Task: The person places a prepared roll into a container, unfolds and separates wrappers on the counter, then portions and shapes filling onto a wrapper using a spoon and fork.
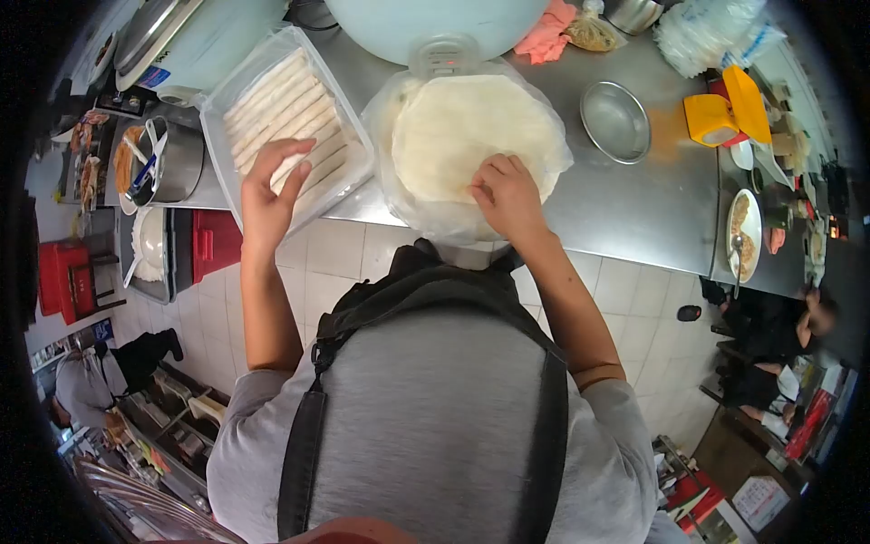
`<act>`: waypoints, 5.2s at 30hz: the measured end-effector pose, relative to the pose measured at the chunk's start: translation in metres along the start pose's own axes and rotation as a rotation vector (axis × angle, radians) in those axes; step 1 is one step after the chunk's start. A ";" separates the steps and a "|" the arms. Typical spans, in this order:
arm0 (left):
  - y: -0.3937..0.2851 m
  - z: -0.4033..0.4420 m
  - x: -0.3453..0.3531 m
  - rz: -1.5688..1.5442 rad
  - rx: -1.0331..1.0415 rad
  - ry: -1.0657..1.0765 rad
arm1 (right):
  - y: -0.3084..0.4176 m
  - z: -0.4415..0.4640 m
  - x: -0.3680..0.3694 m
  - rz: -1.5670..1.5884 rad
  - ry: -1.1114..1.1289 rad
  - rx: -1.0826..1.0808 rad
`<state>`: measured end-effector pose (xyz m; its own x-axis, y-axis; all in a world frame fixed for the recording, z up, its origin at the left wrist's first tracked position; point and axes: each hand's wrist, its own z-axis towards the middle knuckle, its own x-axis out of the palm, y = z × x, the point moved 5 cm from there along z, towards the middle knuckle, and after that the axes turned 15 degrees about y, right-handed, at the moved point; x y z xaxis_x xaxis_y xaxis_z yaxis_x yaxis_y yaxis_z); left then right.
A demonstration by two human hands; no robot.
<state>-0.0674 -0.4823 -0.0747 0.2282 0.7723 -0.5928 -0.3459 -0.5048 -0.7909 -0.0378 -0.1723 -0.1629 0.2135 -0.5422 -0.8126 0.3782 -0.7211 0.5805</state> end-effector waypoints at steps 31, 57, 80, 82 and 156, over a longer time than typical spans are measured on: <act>-0.158 0.039 0.183 -0.259 0.103 -0.014 | 0.012 -0.049 -0.118 1.593 0.117 -0.046; -0.195 0.065 0.433 -1.476 -0.101 0.225 | -0.207 -0.199 -0.287 1.256 -0.038 -0.306; -0.243 0.117 0.438 -0.983 -0.112 0.127 | -0.204 -0.199 -0.214 1.135 -0.226 -0.140; -0.255 0.113 0.432 -0.992 -0.088 0.114 | -0.211 -0.202 -0.211 1.351 -0.115 -0.094; -0.183 0.018 0.255 -0.330 -0.329 -0.602 | -0.345 -0.308 -0.228 0.611 -0.226 0.508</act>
<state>0.0382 -0.1857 -0.0786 -0.2960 0.9324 -0.2073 -0.0354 -0.2276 -0.9731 0.0600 0.3331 -0.1937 0.0428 -0.9366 -0.3477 -0.2113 -0.3486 0.9131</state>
